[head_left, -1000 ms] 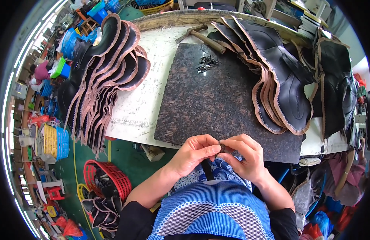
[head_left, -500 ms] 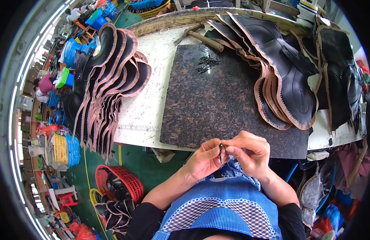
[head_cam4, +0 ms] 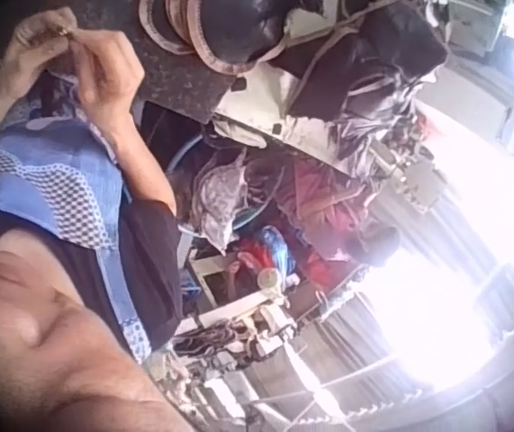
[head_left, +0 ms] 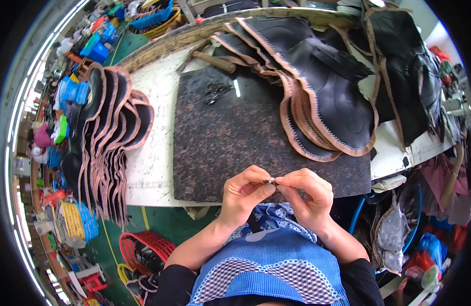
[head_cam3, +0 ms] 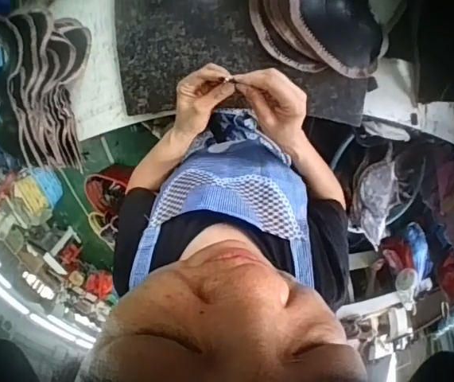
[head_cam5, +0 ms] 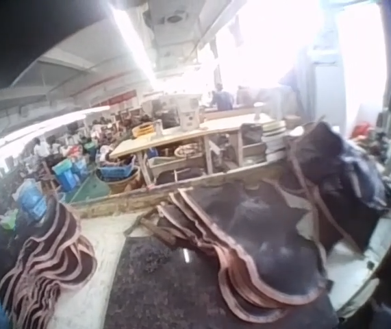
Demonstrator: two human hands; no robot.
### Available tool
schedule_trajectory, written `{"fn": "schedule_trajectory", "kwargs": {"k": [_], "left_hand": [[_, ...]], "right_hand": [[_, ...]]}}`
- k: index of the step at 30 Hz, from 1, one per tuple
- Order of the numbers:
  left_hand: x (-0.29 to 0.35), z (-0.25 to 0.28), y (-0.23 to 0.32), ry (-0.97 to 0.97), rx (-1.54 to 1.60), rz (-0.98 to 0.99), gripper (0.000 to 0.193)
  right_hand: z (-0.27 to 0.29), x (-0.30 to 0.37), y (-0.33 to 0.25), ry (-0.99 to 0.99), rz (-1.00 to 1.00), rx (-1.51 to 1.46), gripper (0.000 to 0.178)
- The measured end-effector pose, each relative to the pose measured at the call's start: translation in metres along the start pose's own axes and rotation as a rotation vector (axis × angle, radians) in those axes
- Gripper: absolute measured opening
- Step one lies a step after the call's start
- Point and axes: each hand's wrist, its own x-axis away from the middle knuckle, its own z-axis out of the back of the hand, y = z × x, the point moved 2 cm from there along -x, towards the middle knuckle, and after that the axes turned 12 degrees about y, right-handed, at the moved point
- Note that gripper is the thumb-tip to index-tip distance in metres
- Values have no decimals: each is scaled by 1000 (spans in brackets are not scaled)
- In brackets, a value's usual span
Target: Attaching decorative metal components and buckles to leather shoe upper pieces at a factory workbench.
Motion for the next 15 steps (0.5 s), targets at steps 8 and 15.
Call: {"fn": "schedule_trajectory", "kwargs": {"k": [8,15], "left_hand": [[-146,-69,61,-280,-792,-521,23],[-311,-146,29,-743,-1897,-871,83]], "right_hand": [[72,-47,30,331,-359,-115,8],[65,-54,81,323,-382,-27,6]]}}
